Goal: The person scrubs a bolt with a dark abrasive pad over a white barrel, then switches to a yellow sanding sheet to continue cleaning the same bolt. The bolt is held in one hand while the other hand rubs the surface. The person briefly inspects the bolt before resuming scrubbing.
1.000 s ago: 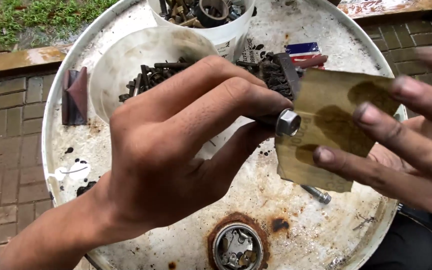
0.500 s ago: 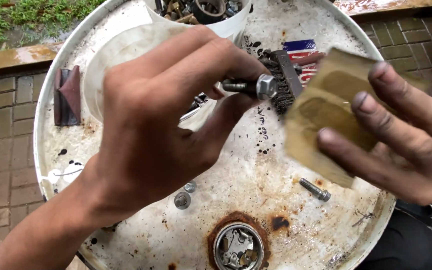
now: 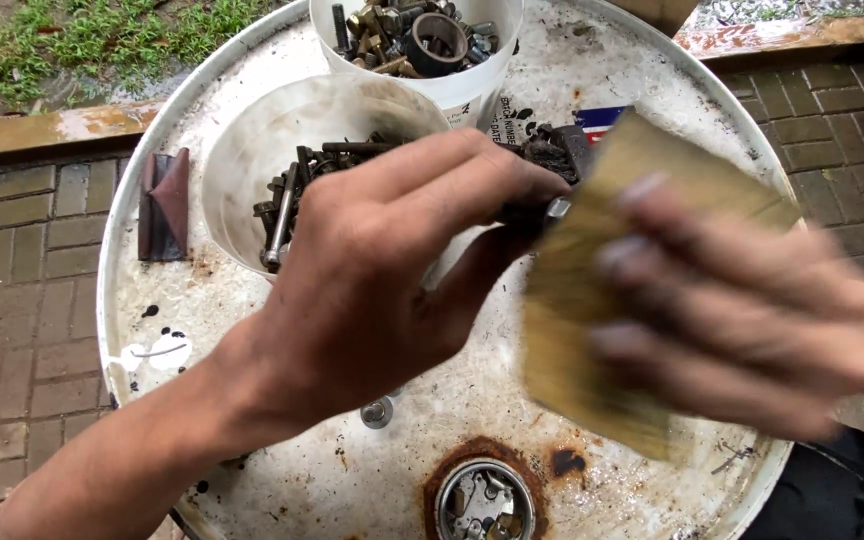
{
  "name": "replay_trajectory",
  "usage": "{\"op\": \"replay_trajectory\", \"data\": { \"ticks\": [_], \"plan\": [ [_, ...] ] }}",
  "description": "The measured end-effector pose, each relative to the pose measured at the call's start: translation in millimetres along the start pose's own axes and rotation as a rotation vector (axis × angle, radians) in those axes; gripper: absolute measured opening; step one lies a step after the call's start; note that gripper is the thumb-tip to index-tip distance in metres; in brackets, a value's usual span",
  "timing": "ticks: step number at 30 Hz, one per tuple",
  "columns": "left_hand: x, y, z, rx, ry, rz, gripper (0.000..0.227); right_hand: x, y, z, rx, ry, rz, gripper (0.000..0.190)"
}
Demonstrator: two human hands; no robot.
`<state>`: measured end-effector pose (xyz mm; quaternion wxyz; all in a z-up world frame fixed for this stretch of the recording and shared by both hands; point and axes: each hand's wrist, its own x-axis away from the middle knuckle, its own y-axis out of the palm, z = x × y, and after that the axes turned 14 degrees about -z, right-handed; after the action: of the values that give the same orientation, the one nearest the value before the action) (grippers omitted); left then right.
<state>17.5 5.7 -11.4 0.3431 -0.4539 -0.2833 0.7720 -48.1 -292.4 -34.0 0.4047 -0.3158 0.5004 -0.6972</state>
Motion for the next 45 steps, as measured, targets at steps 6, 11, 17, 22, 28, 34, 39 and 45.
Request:
{"op": "replay_trajectory", "data": {
  "ticks": [6, 11, 17, 22, 28, 34, 39, 45],
  "plan": [
    [4, 1, -1, -0.003, 0.006, 0.041, 0.014, -52, 39, 22, 0.116, -0.115, 0.594, 0.027],
    [5, 5, -1, 0.058, 0.002, 0.031, 0.017, -45, 45, 23, 0.268, -0.29, 0.499, 0.037],
    [2, 7, -8, -0.018, 0.029, 0.043, 0.018, -48, 39, 17, 0.196, -0.207, 0.501, 0.045],
    [3, 9, -4, -0.014, 0.023, 0.038, 0.012, -45, 51, 25, 0.085, -0.097, 0.571, 0.026],
    [2, 15, -3, -0.028, 0.024, 0.051, 0.007, -49, 39, 25, 0.1, -0.176, 0.58, 0.02],
    [2, 14, -1, -0.043, 0.01, 0.051, 0.01, -52, 34, 22, 0.124, -0.176, 0.639, 0.023],
    [4, 13, -3, -0.034, 0.008, 0.061, 0.008, -49, 35, 20, -0.019, -0.139, 0.6, 0.024],
    [5, 13, -4, 0.015, 0.009, 0.086, 0.014, -41, 37, 15, 0.057, -0.129, 0.528, 0.04]
  ]
}}
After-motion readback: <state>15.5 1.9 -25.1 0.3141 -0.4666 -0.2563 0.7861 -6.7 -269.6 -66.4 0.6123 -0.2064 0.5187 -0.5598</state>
